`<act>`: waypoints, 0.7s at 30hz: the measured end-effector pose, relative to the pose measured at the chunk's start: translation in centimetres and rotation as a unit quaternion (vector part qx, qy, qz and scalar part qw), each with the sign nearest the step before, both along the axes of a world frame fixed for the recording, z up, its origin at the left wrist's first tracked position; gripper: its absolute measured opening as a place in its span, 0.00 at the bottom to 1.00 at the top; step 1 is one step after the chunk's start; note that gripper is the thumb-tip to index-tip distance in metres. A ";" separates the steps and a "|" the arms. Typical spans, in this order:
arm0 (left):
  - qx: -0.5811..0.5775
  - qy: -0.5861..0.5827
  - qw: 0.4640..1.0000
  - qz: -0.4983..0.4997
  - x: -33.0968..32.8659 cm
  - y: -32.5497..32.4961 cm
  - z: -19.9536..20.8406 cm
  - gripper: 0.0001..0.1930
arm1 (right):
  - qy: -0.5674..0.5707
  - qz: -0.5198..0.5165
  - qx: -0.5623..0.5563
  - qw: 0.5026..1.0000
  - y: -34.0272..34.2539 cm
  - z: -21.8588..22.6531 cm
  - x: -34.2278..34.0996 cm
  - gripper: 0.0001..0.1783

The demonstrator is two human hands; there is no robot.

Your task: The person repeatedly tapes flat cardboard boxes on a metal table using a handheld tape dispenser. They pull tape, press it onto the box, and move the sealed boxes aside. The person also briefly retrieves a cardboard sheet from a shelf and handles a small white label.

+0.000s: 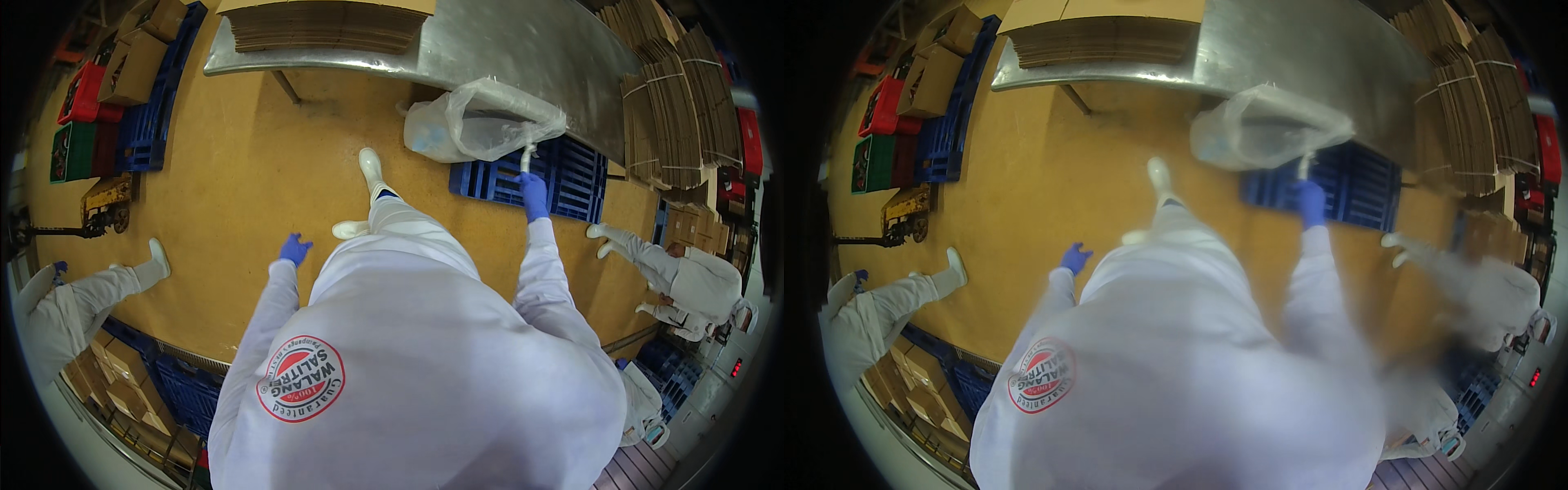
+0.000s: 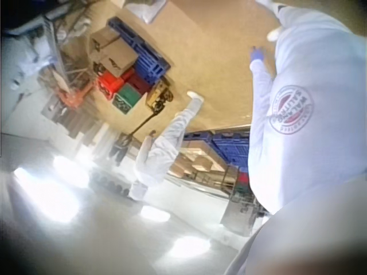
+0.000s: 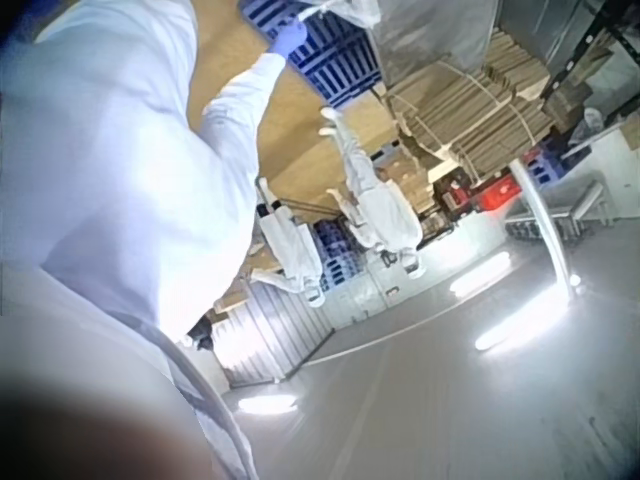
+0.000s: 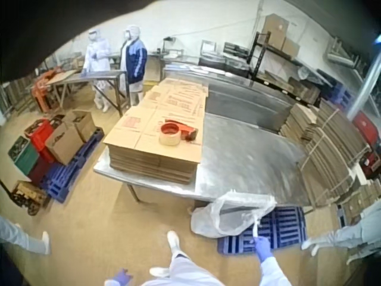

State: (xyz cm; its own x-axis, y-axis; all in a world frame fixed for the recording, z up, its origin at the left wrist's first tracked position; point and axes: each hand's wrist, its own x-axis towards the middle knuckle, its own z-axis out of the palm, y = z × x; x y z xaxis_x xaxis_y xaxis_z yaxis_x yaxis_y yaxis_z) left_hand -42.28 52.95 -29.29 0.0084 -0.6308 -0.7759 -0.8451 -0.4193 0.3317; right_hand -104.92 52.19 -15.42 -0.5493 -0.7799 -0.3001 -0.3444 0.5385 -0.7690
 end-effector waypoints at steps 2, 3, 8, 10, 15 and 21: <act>-0.060 0.030 0.997 0.037 0.5 -5.3 1.9 0.34 | 0.061 0.088 0.049 0.993 -0.3 -8.7 -4.6 0.17; -0.104 0.044 0.991 0.076 0.9 -7.5 2.4 0.33 | 0.041 0.138 0.054 0.988 -2.1 -10.1 -4.6 0.18; -0.200 0.122 0.953 0.191 -2.2 -14.6 14.5 0.31 | -0.196 -0.016 0.031 0.980 -9.2 -12.0 -3.7 0.17; -0.200 0.107 0.953 0.200 -0.9 -13.9 14.3 0.32 | -0.331 -0.138 -0.007 0.934 -12.1 -10.3 -2.4 0.18; -0.119 0.010 0.977 0.179 4.4 -5.7 6.5 0.30 | -0.238 -0.177 0.010 0.955 -17.0 -9.6 -3.9 0.14; 0.110 -0.039 0.992 -0.057 10.9 2.3 0.3 0.25 | -0.135 0.037 0.172 0.975 -20.4 -8.1 -1.2 0.18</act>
State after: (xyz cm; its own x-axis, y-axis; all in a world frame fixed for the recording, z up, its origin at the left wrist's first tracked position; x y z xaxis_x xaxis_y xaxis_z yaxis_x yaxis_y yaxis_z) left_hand -31.35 55.22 -29.03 0.0120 -0.4474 -0.8942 -0.9105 -0.3746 0.1752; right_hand -106.08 31.82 -23.54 -0.3602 -0.6423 -0.6765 -0.2025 0.7618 -0.6154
